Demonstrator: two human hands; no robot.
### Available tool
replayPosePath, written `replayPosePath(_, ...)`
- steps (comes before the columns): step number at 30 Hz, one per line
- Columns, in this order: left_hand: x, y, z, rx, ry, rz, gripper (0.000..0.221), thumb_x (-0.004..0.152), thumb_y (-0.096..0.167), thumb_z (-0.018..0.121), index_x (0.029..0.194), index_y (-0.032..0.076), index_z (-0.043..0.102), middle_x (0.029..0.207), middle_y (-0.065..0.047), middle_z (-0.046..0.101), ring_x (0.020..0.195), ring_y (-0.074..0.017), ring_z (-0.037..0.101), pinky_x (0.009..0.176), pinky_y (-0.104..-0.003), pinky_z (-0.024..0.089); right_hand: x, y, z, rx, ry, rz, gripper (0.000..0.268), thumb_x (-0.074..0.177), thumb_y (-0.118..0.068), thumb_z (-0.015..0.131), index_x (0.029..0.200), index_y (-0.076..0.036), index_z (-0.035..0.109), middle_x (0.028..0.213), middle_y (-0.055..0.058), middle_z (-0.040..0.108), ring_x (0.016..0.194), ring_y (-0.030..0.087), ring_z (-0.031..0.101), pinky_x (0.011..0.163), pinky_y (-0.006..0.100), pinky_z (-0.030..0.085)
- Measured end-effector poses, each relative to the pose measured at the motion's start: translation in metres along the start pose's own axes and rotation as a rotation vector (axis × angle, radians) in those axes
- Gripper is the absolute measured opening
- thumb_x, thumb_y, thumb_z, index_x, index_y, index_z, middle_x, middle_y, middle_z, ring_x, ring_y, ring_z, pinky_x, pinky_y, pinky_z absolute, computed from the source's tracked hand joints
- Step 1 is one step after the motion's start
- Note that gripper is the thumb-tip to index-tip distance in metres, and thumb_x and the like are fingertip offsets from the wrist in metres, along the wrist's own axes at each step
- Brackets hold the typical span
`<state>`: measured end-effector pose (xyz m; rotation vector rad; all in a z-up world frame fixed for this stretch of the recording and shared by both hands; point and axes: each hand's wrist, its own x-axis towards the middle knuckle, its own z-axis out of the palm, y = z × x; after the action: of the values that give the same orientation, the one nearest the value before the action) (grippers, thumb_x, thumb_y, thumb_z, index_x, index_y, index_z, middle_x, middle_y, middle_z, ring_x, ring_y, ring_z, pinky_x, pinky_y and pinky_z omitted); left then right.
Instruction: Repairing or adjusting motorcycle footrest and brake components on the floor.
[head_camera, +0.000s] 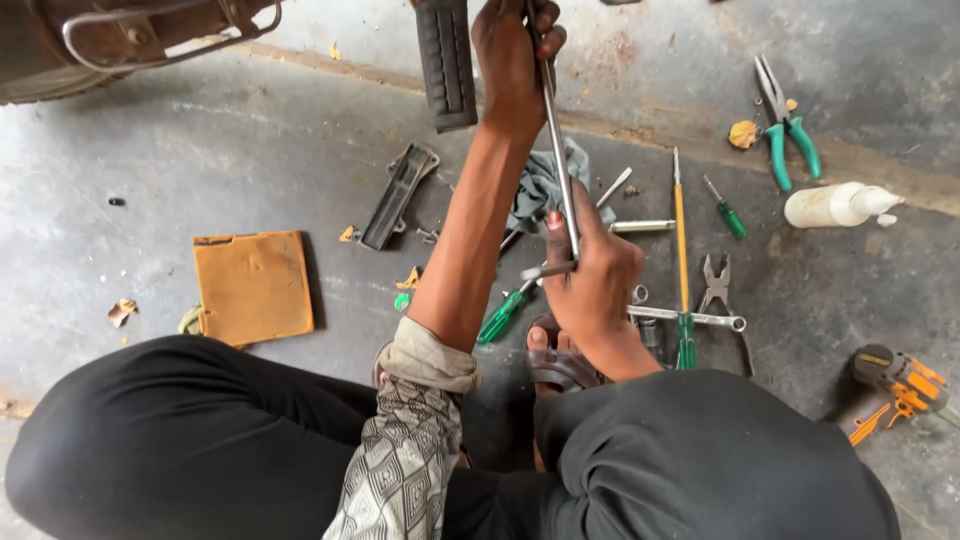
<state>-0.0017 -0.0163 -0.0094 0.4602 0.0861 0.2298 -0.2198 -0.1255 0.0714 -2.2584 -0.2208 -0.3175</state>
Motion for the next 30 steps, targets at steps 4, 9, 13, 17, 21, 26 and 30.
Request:
replayPosePath(4,0.01,-0.006,-0.011,-0.002,0.024,0.001,0.022,0.109,0.011,0.048,0.089,0.003,0.053,0.076,-0.004,0.049,0.063,-0.0126,0.047,0.047,-0.026,0.036,0.015,-0.002,-0.023,-0.359,-0.025,-0.208,0.041,0.099,-0.013,0.066,0.139,-0.003,0.063,0.066,0.004,0.069,0.044,0.016,0.054,0.046,0.035,0.035)
replayPosePath(9,0.012,-0.023,-0.024,-0.077,0.047,-0.031,0.021,0.109,0.017,0.047,0.105,0.0,0.058,0.086,-0.008,0.061,0.074,-0.0178,0.061,0.061,-0.031,0.053,0.035,-0.005,-0.054,-0.552,-0.14,-0.382,0.036,0.105,-0.015,0.069,0.138,-0.003,0.062,0.065,0.005,0.067,0.052,0.019,0.06,0.049,0.036,0.038)
replayPosePath(13,0.017,-0.049,-0.024,0.119,0.196,-0.033,0.027,0.104,0.019,0.05,0.119,-0.001,0.059,0.101,-0.013,0.069,0.091,-0.0225,0.069,0.081,-0.038,0.059,0.011,0.005,-0.074,-0.427,-0.152,-0.246,0.033,0.102,-0.015,0.067,0.134,-0.006,0.065,0.066,0.007,0.066,0.054,0.022,0.062,0.053,0.039,0.043)
replayPosePath(17,0.044,-0.095,-0.01,0.222,0.227,0.055,0.037,0.103,0.02,0.063,0.13,-0.003,0.056,0.121,-0.014,0.067,0.111,-0.0223,0.065,0.1,-0.042,0.052,-0.042,0.042,-0.082,-0.219,0.024,0.116,0.033,0.106,-0.018,0.065,0.135,-0.003,0.068,0.073,0.011,0.067,0.064,0.016,0.065,0.061,0.034,0.048)
replayPosePath(21,0.074,-0.108,0.0,0.17,0.551,0.064,0.038,0.095,0.014,0.066,0.123,-0.012,0.064,0.117,-0.02,0.066,0.104,-0.0292,0.062,0.088,-0.048,0.051,-0.076,0.068,-0.088,-0.064,0.157,0.339,0.038,0.108,-0.021,0.063,0.136,0.004,0.065,0.078,0.01,0.065,0.074,0.01,0.056,0.067,0.03,0.047)
replayPosePath(26,0.068,-0.081,0.03,0.083,0.657,-0.016,0.038,0.087,0.009,0.071,0.118,-0.01,0.062,0.113,-0.022,0.068,0.097,-0.0344,0.07,0.085,-0.044,0.059,-0.088,0.078,-0.091,-0.026,0.183,0.44,0.045,0.107,-0.025,0.063,0.14,0.005,0.064,0.083,0.009,0.067,0.073,0.011,0.053,0.066,0.03,0.045)
replayPosePath(30,0.065,-0.087,0.028,0.074,0.665,0.029,0.044,0.084,0.012,0.075,0.119,-0.01,0.061,0.112,-0.023,0.068,0.088,-0.0316,0.072,0.076,-0.039,0.063,-0.085,0.075,-0.087,0.025,0.206,0.33,0.046,0.109,-0.026,0.063,0.138,0.01,0.061,0.12,0.017,0.072,0.106,0.013,0.066,0.092,0.028,0.051)
